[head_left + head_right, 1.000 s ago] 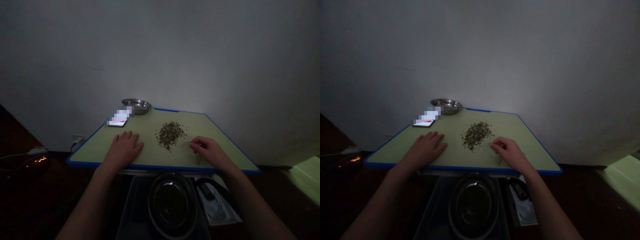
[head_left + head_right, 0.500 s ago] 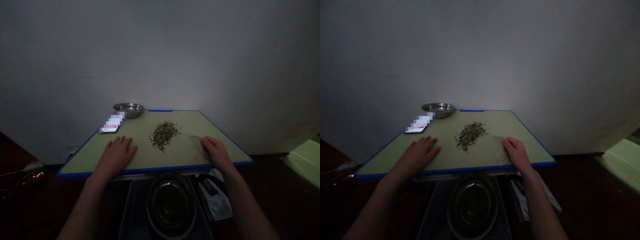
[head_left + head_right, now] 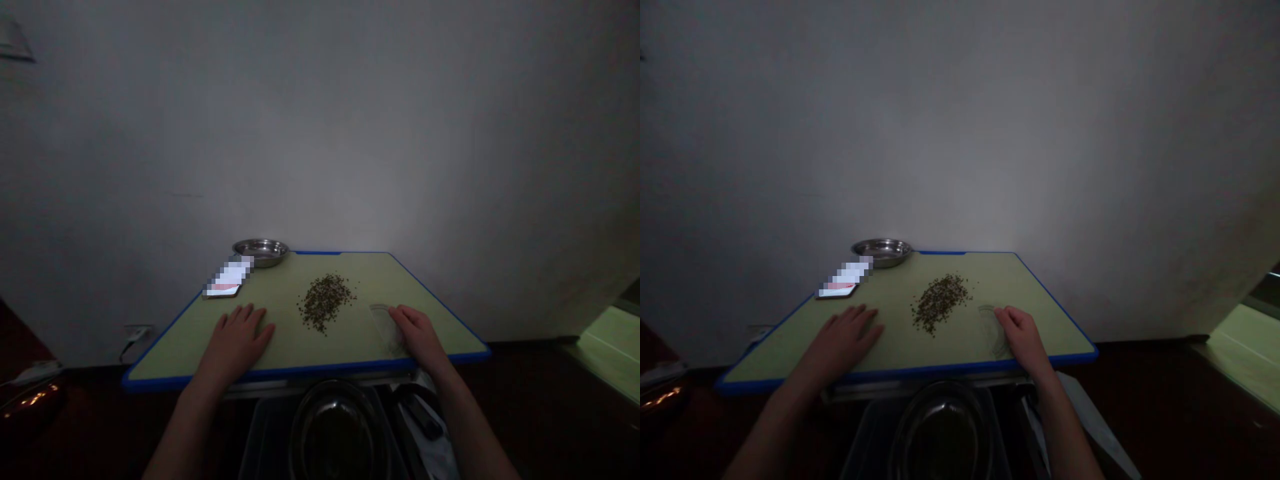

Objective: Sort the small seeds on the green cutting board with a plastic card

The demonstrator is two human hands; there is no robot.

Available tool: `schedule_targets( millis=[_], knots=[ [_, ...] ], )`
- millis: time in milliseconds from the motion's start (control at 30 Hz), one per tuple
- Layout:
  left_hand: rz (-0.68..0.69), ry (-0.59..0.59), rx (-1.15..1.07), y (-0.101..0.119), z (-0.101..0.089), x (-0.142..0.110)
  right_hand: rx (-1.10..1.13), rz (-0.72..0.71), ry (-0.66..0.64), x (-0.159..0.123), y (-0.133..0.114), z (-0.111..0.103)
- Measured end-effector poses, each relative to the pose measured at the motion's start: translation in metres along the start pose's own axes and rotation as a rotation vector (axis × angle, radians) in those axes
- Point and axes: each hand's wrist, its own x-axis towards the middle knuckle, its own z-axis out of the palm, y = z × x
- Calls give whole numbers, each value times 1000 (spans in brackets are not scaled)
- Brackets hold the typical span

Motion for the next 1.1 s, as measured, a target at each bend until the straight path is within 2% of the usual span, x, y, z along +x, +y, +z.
schedule_targets(
  millis=[267,533,867,1100],
  knots=[
    [0,-7,-12,0,1,-1,-45,-3,5,2,-3,2],
    [7,-82,28,8,-9,-6,-53,-31,15,2,-2,6],
    [36,-76,62,4,-3,-9,-6,-10,53,4,-1,5],
    [65,-116,74,11,-17,-17,88,55,67,6,1,5]
  ],
)
